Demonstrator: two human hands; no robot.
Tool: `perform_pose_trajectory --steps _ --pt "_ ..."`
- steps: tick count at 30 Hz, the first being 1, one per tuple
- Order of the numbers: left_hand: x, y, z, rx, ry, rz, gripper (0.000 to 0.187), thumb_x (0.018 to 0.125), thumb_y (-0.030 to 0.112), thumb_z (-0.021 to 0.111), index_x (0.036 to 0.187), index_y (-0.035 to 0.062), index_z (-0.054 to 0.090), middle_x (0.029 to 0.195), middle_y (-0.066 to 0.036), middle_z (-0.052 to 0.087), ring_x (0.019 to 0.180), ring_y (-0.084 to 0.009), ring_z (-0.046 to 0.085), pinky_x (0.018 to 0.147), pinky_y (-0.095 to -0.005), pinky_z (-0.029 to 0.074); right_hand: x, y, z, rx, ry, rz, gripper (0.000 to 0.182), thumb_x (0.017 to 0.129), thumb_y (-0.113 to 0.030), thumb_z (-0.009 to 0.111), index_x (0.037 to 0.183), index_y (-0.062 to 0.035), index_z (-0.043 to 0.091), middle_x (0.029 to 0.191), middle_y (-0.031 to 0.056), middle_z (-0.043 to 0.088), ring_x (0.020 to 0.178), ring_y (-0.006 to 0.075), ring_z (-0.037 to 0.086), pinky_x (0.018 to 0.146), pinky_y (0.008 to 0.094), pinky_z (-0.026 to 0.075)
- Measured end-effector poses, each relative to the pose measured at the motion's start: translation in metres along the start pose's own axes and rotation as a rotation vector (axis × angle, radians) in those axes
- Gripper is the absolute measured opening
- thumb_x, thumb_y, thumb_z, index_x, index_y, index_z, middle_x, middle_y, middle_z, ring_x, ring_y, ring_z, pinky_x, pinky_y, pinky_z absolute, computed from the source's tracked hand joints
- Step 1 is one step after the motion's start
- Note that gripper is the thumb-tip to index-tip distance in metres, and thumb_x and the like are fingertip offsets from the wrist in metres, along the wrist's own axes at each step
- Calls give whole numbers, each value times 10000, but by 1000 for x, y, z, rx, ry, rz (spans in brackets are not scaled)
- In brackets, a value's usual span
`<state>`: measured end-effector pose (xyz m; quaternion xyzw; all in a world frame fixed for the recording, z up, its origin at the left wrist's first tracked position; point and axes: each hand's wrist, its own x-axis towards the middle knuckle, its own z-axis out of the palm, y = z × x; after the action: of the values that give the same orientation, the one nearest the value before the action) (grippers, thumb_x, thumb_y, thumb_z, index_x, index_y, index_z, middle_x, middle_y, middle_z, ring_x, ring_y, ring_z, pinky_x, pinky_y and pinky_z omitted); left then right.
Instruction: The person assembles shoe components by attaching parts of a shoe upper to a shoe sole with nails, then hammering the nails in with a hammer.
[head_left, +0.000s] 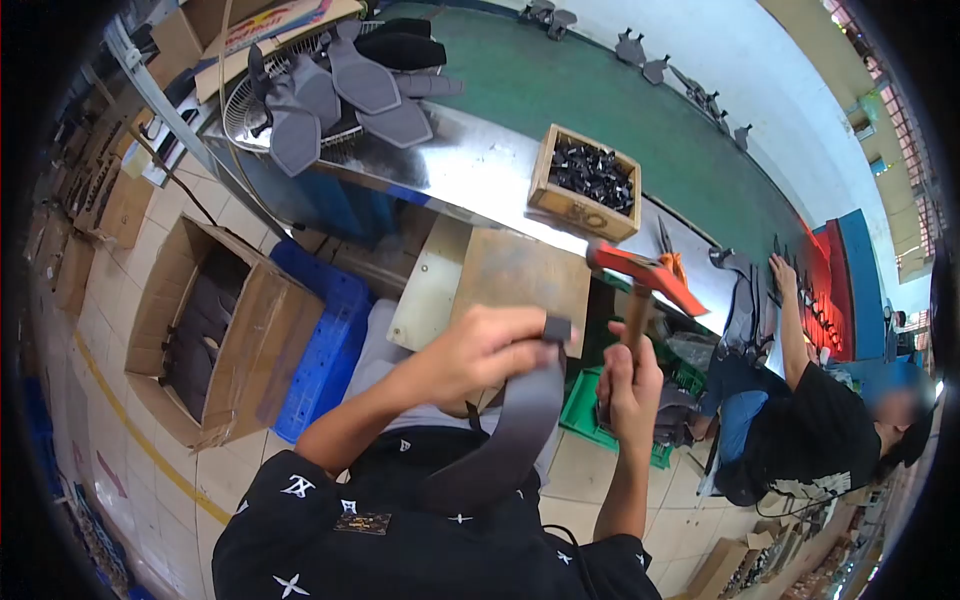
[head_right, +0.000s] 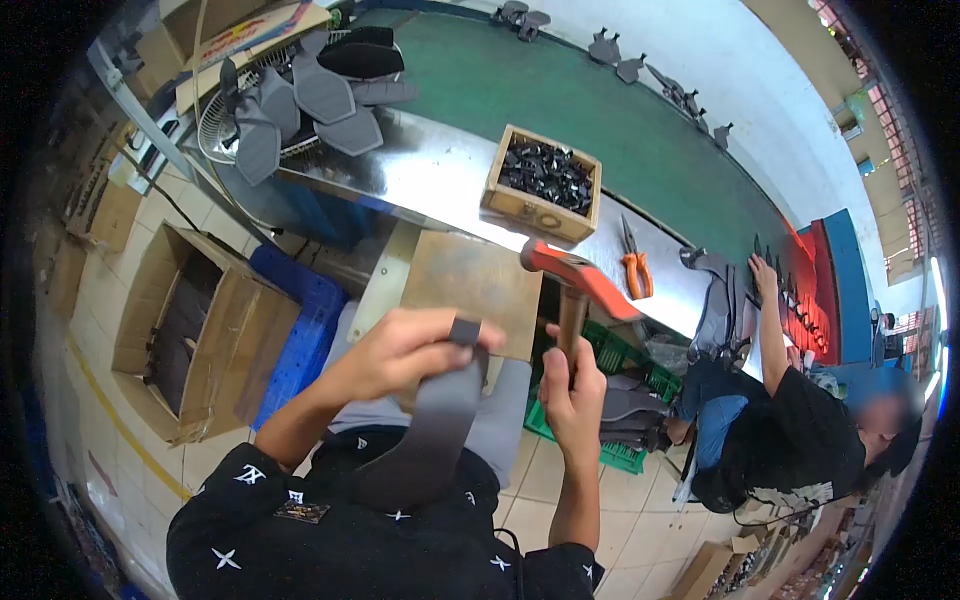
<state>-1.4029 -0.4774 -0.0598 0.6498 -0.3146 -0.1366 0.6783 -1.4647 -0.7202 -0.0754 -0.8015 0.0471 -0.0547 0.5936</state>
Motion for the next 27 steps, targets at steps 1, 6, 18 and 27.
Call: perform_pose_trajectory --steps 1,6,18,27 --pt "12 -14 -5 75 30 -31 270 963 214 604 1153 34 670 1094 -136 698 1036 -246 652 958 -381 458 -5 -10 1 26 8 2 326 1026 -205 534 1252 29 551 673 6 531 522 47 492 466 228 394" --pt "50 -115 -13 875 236 126 329 964 265 599 1243 102 659 1329 -62 631 1359 -264 473 1144 -614 139 -17 -22 15 -219 -21 -87 277 1029 -159 519 1237 19 565 716 38 576 534 77 518 531 258 438" --pt "34 -114 -3 1116 284 50 691 873 491 639 1411 72 525 1474 -63 517 1450 -270 357 1158 -676 -9 -10 -20 14 -385 42 -363 237 997 -212 564 1069 8 514 681 153 558 523 236 553 466 314 434" --pt "32 -119 -5 1144 289 59 709 873 507 626 1416 65 514 1486 -63 501 1456 -268 340 1171 -656 14 -21 -62 1 135 97 -637 178 988 -164 580 1041 5 586 643 121 538 538 205 577 527 374 457"
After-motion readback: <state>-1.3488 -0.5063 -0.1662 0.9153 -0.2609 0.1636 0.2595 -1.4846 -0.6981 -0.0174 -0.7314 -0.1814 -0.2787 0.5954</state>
